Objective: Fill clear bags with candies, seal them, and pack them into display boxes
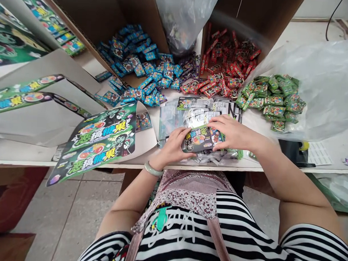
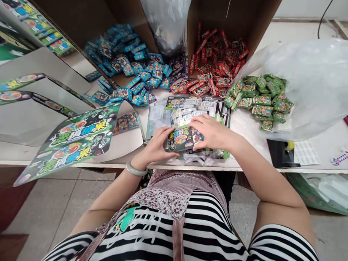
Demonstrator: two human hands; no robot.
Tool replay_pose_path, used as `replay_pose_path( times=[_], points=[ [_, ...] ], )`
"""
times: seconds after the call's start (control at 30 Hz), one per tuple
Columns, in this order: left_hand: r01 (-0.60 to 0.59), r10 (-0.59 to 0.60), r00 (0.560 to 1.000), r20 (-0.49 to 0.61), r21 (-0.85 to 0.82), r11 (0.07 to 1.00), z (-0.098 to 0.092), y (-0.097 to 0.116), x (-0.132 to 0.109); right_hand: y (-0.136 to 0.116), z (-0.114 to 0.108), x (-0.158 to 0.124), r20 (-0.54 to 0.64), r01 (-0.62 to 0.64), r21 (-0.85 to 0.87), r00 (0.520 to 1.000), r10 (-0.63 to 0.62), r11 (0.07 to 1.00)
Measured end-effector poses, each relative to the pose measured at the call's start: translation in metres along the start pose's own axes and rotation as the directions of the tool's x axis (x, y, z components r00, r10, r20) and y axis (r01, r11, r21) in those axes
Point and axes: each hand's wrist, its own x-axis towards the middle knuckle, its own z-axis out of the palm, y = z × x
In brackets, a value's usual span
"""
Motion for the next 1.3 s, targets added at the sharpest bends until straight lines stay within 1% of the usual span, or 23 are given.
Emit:
replay_pose_path(
  times=[0.07, 0.13, 0.2, 0.27, 0.37, 0.43, 0.53, 0.6, 0.63, 0.67, 0.73, 0.77, 0.8, 0.83, 0.87, 0.9, 0.93, 0.97, 1.1, 1.13, 1.2, 1.27, 1.3],
  points=[
    [0.022, -0.022, 0.999, -0.028, -0.009, 1.000, 0.001, 0.001, 0.000, -0.002, 0.008, 0.001, -0.032, -0.022, 0.042, 0.999, 0.023, 0.999],
    [0.047, -0.048, 0.996, -0.075, -0.006, 0.999, 0.002, 0.001, -0.002, -0.004, 0.016, 0.000, -0.131, -0.057, 0.097, 0.989, 0.070, 0.994],
    [0.079, -0.077, 0.989, -0.124, 0.012, 0.997, 0.002, 0.001, -0.005, -0.008, 0.026, -0.005, -0.269, -0.106, 0.136, 0.953, 0.139, 0.985],
    [0.106, -0.098, 0.982, -0.161, 0.038, 0.994, 0.004, 0.002, -0.007, -0.013, 0.034, -0.009, -0.359, -0.136, 0.149, 0.915, 0.182, 0.979],
    [0.127, -0.112, 0.969, -0.222, 0.058, 0.990, 0.007, 0.008, -0.007, -0.021, 0.045, -0.014, -0.398, -0.149, 0.140, 0.897, 0.193, 0.979],
    [0.142, -0.124, 0.953, -0.275, 0.045, 0.989, 0.009, 0.014, -0.005, -0.026, 0.050, -0.015, -0.415, -0.182, 0.174, 0.877, 0.240, 0.968],
    [0.162, -0.159, 0.931, -0.327, -0.019, 0.987, 0.011, 0.027, 0.001, -0.030, 0.056, -0.014, -0.379, -0.200, 0.365, 0.860, 0.342, 0.909],
    [0.146, -0.178, 0.937, -0.302, -0.126, 0.981, 0.013, 0.037, 0.003, -0.032, 0.058, -0.013, -0.386, -0.175, 0.499, 0.832, 0.398, 0.849],
    [0.139, -0.192, 0.942, -0.276, -0.200, 0.970, 0.014, 0.042, 0.003, -0.034, 0.059, -0.013, -0.412, -0.160, 0.541, 0.806, 0.426, 0.826],
    [0.140, -0.213, 0.945, -0.248, -0.280, 0.950, 0.016, 0.046, 0.002, -0.037, 0.059, -0.013, -0.451, -0.148, 0.568, 0.767, 0.456, 0.810],
    [0.188, -0.298, 0.931, -0.213, -0.420, 0.888, 0.022, 0.053, 0.001, -0.041, 0.061, -0.017, -0.504, -0.143, 0.616, 0.685, 0.527, 0.775],
    [0.208, -0.331, 0.924, -0.192, -0.474, 0.856, 0.025, 0.054, 0.000, -0.042, 0.063, -0.020, -0.501, -0.154, 0.668, 0.630, 0.593, 0.728],
    [0.217, -0.331, 0.933, -0.140, -0.514, 0.830, 0.028, 0.053, 0.000, -0.041, 0.066, -0.023, -0.471, -0.186, 0.719, 0.579, 0.665, 0.670],
    [0.212, -0.301, 0.950, -0.078, -0.547, 0.810, 0.030, 0.051, 0.000, -0.040, 0.070, -0.027, -0.444, -0.215, 0.762, 0.513, 0.735, 0.611],
    [0.192, -0.253, 0.967, -0.025, -0.576, 0.794, 0.031, 0.048, 0.000, -0.037, 0.076, -0.031, -0.403, -0.240, 0.800, 0.464, 0.789, 0.549],
    [0.166, -0.212, 0.977, -0.007, -0.595, 0.786, 0.032, 0.046, 0.000, -0.034, 0.082, -0.034, -0.359, -0.278, 0.818, 0.436, 0.825, 0.503],
    [0.152, -0.187, 0.982, 0.007, -0.612, 0.776, 0.033, 0.043, 0.000, -0.032, 0.089, -0.038, -0.341, -0.314, 0.811, 0.431, 0.836, 0.493],
    [0.152, -0.172, 0.985, 0.028, -0.626, 0.765, 0.034, 0.041, -0.001, -0.031, 0.096, -0.041, -0.342, -0.316, 0.808, 0.436, 0.832, 0.498],
    [0.227, -0.152, 0.974, 0.169, -0.684, 0.693, 0.041, 0.037, -0.005, -0.034, 0.117, -0.051, -0.349, -0.311, 0.810, 0.426, 0.835, 0.497],
    [0.233, -0.149, 0.972, 0.180, -0.697, 0.678, 0.043, 0.036, -0.005, -0.034, 0.120, -0.052, -0.337, -0.314, 0.812, 0.437, 0.834, 0.492],
    [0.212, -0.177, 0.977, 0.122, -0.692, 0.690, 0.045, 0.034, -0.004, -0.031, 0.123, -0.050, -0.335, -0.294, 0.811, 0.474, 0.814, 0.505],
    [0.185, -0.243, 0.970, 0.003, -0.657, 0.731, 0.043, 0.034, -0.002, -0.028, 0.120, -0.047, -0.332, -0.275, 0.798, 0.542, 0.772, 0.537],
    [0.177, -0.274, 0.960, -0.056, -0.640, 0.748, 0.042, 0.035, 0.000, -0.028, 0.116, -0.046, -0.343, -0.260, 0.787, 0.568, 0.748, 0.559]
  ],
)
